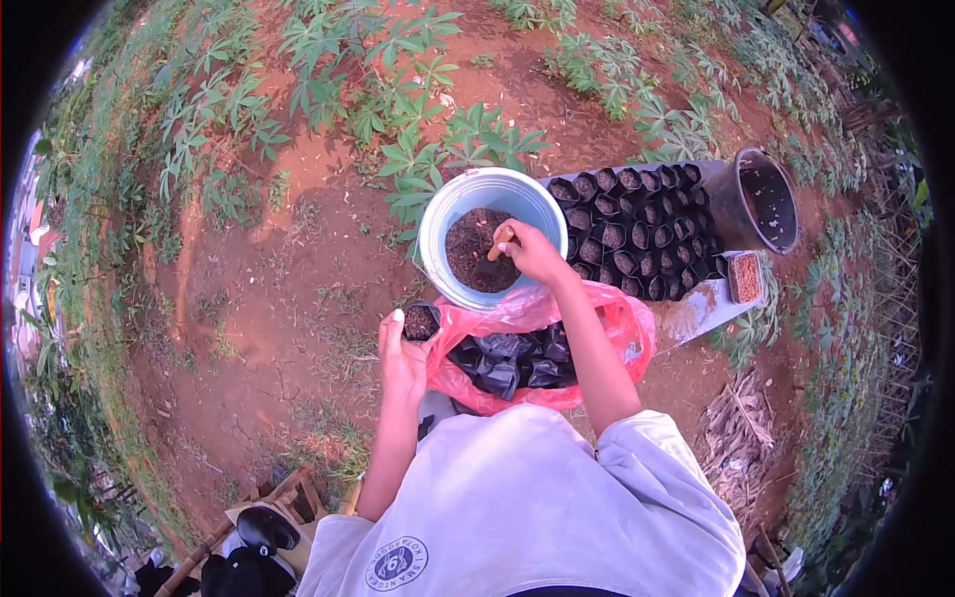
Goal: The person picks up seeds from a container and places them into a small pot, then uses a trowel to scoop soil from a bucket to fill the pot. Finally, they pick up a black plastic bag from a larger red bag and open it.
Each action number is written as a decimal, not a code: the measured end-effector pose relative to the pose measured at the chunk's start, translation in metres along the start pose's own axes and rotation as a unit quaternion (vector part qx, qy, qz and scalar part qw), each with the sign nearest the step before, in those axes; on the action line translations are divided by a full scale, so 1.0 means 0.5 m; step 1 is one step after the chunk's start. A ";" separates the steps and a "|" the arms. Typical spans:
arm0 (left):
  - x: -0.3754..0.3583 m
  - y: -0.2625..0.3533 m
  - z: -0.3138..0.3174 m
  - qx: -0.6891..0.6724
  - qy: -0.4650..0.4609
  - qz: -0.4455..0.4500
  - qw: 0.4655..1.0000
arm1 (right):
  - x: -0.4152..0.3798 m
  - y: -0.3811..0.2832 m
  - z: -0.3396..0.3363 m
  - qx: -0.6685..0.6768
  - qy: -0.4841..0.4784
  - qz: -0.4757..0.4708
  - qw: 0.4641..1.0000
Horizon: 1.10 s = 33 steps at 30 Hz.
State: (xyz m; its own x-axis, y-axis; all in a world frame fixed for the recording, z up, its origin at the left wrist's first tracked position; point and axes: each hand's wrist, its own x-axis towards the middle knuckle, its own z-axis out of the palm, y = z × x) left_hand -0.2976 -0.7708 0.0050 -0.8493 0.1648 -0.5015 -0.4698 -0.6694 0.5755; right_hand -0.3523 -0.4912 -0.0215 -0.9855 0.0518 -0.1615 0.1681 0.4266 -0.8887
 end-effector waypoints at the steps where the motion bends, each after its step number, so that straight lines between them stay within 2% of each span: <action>1: -0.002 0.000 -0.001 -0.003 0.004 0.001 1.000 | -0.001 -0.002 -0.001 0.000 0.000 -0.001 1.000; 7: -0.005 0.000 -0.009 -0.017 0.003 0.004 1.000 | 0.008 0.021 -0.006 -0.009 0.028 0.019 0.999; 21: 0.002 0.014 -0.011 -0.017 0.006 0.012 1.000 | 0.039 0.055 -0.008 0.151 0.030 0.108 0.982; 33: 0.025 0.043 -0.022 0.009 -0.004 0.001 1.000 | 0.050 0.072 -0.009 0.211 0.059 0.136 0.966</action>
State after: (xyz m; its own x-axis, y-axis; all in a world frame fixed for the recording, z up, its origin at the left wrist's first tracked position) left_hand -0.3156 -0.7914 0.0041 -0.8519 0.1698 -0.4955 -0.4726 -0.6571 0.5873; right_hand -0.3711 -0.4707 -0.0556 -0.8950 0.2239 -0.3858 0.3912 -0.0217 -0.9201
